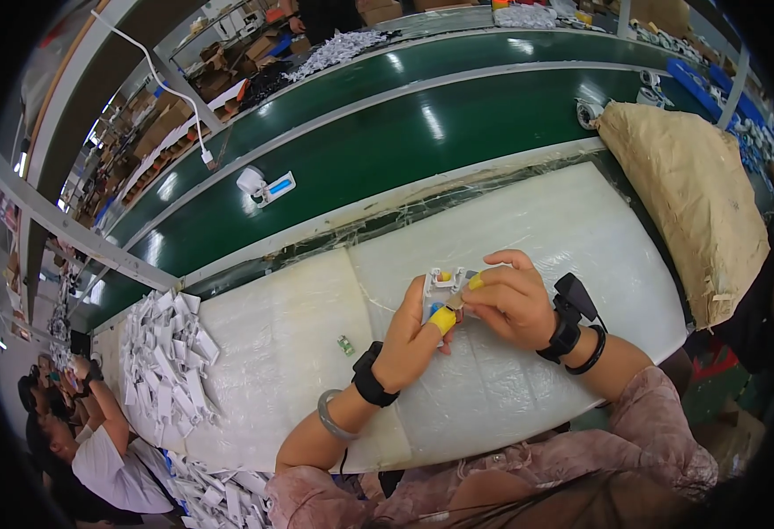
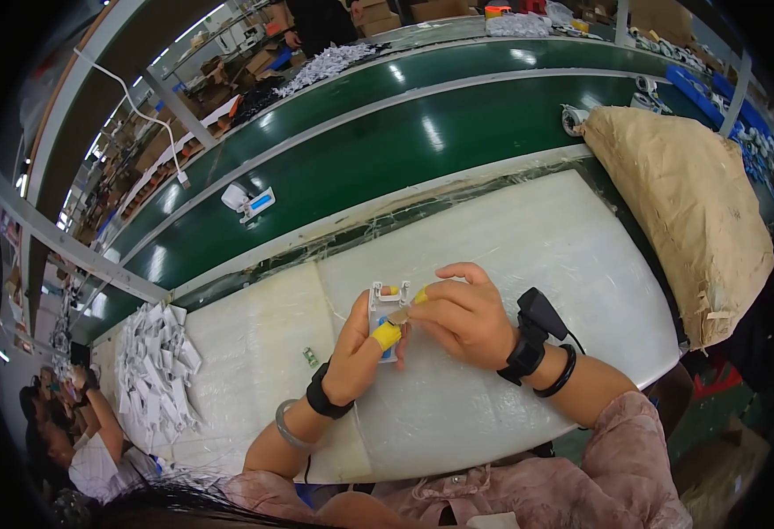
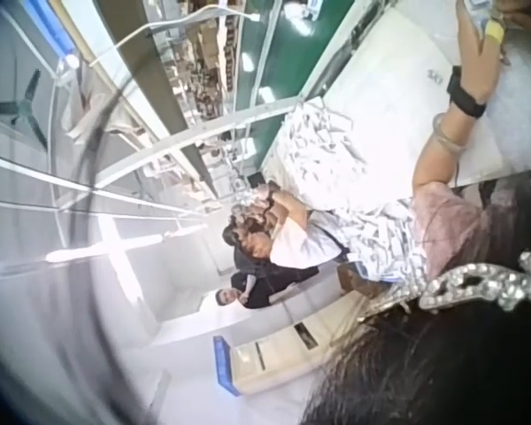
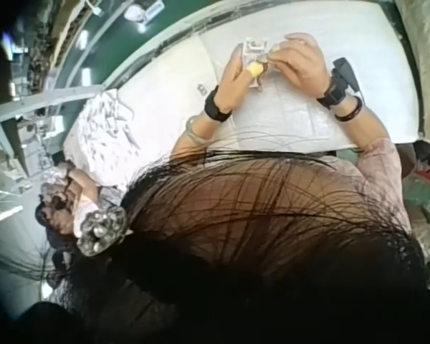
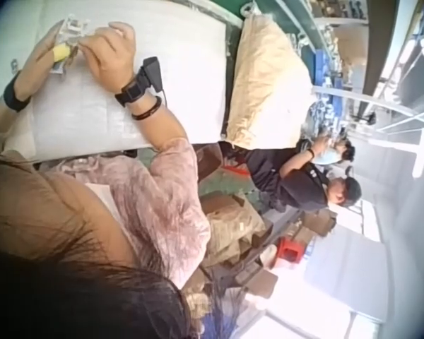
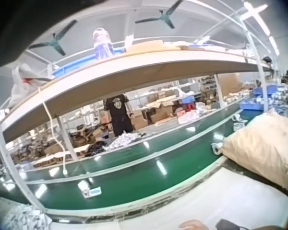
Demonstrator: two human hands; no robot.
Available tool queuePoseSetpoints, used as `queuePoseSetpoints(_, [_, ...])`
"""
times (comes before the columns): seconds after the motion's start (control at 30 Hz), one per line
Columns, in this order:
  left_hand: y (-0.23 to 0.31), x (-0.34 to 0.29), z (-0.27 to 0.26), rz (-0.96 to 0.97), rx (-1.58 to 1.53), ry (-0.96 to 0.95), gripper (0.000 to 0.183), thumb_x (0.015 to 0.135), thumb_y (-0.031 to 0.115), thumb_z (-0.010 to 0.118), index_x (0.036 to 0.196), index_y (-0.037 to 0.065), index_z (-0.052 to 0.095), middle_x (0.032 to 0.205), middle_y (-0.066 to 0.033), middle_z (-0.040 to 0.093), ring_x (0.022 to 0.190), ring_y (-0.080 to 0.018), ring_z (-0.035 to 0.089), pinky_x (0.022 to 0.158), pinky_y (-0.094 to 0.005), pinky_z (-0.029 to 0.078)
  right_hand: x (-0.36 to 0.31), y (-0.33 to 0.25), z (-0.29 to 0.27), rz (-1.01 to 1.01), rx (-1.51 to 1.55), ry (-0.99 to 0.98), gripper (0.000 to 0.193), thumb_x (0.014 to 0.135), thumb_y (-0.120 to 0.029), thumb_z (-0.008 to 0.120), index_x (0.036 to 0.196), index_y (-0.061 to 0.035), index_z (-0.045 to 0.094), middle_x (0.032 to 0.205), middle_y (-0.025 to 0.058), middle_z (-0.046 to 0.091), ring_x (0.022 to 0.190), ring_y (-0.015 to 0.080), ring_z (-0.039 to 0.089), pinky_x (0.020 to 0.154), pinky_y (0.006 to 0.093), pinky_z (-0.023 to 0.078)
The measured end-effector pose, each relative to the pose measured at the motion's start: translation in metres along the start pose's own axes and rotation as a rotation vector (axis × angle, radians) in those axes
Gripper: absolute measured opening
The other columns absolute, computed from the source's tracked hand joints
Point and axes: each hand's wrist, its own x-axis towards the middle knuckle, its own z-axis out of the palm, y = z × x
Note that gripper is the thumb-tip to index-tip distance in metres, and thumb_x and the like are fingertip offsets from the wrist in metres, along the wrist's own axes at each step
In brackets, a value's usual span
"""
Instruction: The person assembles electronic devices by inserting a battery and a circuit board into a white plastic housing before snapping on a white cap. They then place the completed unit onto a conveyor belt and repeat the process.
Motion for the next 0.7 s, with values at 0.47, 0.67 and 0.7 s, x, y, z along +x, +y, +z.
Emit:
queuePoseSetpoints(0.47, [-0.0077, -0.0016, 0.0028, 0.046, 0.116, -0.024, 0.036, 0.095, 0.004, 0.043, 0.130, 0.003, 0.037, 0.097, -0.0051, 0.050, 0.077, -0.0113, 0.052, 0.067, -0.0271, 0.048, -0.0016, -0.0011, -0.0004, -0.017, -0.007, 0.005, 0.029, 0.066, -0.006, 0.080, 0.092, -0.0107, 0.070, 0.085, 0.0017, 0.063, 0.079, 0.0181, 0.060, 0.089, 0.0419, 0.047])
queuePoseSetpoints(0.67, [-0.0064, -0.0016, 0.0040, 0.037, 0.142, -0.010, 0.034, 0.095, 0.004, 0.043, 0.128, 0.002, 0.037, 0.098, -0.0045, 0.050, 0.078, -0.0108, 0.052, 0.067, -0.0267, 0.048, -0.0010, -0.0015, -0.0010, -0.011, -0.020, 0.000, 0.029, 0.066, -0.005, 0.079, 0.092, -0.0110, 0.070, 0.083, 0.0013, 0.063, 0.078, 0.0183, 0.060, 0.089, 0.0413, 0.047])
queuePoseSetpoints(0.7, [-0.0063, -0.0016, 0.0040, 0.038, 0.143, -0.011, 0.034, 0.095, 0.004, 0.043, 0.128, 0.002, 0.037, 0.098, -0.0045, 0.050, 0.078, -0.0108, 0.052, 0.067, -0.0267, 0.048, -0.0009, -0.0017, -0.0009, -0.010, -0.019, 0.005, 0.029, 0.066, -0.004, 0.079, 0.092, -0.0111, 0.070, 0.083, 0.0012, 0.063, 0.078, 0.0183, 0.060, 0.089, 0.0412, 0.047])
